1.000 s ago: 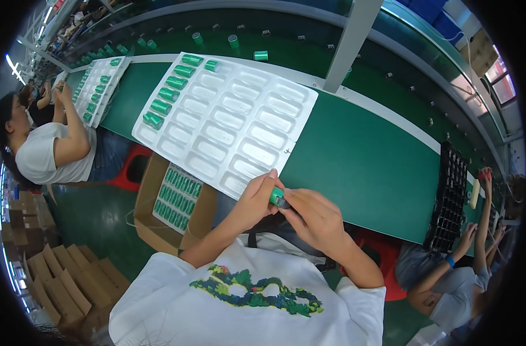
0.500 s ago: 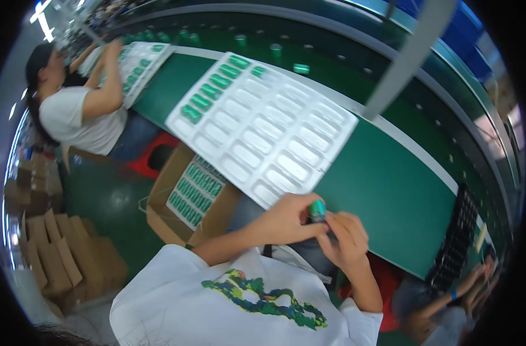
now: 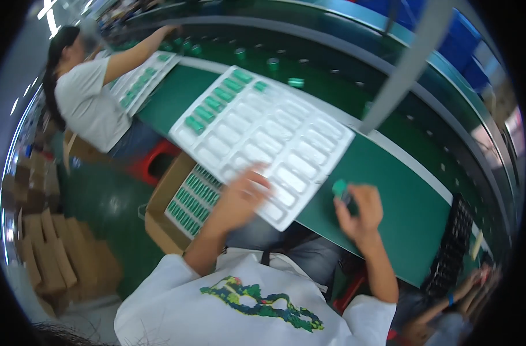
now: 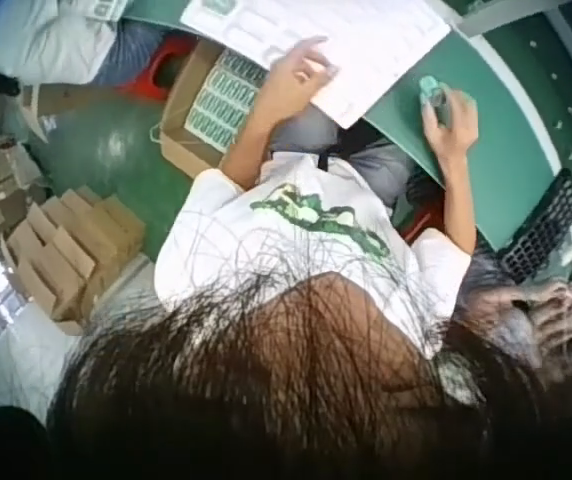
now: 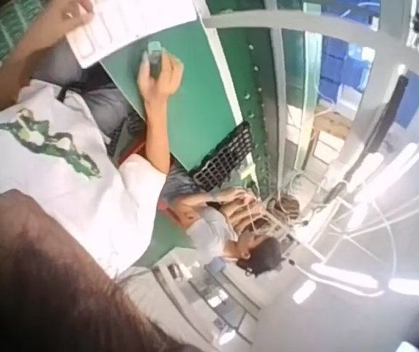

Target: The person assembles small electronic components by hand, placing them into a plastic tray on a production line.

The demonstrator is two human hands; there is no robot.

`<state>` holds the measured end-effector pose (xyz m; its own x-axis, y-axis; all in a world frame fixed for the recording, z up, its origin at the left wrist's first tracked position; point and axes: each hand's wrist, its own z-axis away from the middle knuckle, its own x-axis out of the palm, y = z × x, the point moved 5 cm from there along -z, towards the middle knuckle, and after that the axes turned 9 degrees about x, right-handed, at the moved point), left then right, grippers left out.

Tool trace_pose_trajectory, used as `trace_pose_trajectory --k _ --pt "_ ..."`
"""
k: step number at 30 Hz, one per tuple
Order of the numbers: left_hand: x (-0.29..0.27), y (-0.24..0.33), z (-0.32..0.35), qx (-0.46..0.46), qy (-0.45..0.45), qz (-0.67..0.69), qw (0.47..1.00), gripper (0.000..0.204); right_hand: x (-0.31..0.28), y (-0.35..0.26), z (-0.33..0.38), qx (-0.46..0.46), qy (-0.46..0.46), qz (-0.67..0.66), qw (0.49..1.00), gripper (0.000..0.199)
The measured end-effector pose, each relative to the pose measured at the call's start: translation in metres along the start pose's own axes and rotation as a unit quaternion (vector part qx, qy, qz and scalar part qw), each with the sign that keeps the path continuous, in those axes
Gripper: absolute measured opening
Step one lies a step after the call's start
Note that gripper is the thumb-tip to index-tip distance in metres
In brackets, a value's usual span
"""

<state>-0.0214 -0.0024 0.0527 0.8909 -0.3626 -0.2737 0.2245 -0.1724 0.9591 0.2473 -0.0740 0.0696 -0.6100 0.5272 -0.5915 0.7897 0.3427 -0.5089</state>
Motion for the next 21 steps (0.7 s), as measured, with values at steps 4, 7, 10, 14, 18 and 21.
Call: trace_pose_trajectory --k 4,7,10,14,18,21 --pt "-0.127 -0.054 -0.032 0.079 0.327 -0.397 0.854 0.043 -0.025 0.113 -0.051 0.216 0.191 -0.014 0.957 0.043" --pt "-0.150 -0.065 -0.056 0.036 0.322 -0.546 0.772 0.051 -0.047 0.192 -0.077 0.288 0.188 0.005 0.939 0.039" --pt "-0.156 -0.094 -0.074 -0.080 0.290 -0.517 0.801 0.052 -0.036 0.242 -0.081 0.341 0.041 0.204 0.917 0.040" --pt "-0.161 -0.106 -0.066 -0.079 0.297 -0.502 0.808 0.048 -0.018 0.253 -0.077 0.351 -0.030 0.208 0.913 0.044" --pt "-0.177 -0.115 -0.060 -0.023 0.298 -0.420 0.857 0.042 -0.041 0.250 -0.071 0.271 0.075 0.174 0.944 0.052" --pt "-0.167 -0.089 -0.060 0.034 0.321 -0.336 0.885 0.038 -0.099 0.280 -0.045 0.254 0.206 0.335 0.883 0.056"
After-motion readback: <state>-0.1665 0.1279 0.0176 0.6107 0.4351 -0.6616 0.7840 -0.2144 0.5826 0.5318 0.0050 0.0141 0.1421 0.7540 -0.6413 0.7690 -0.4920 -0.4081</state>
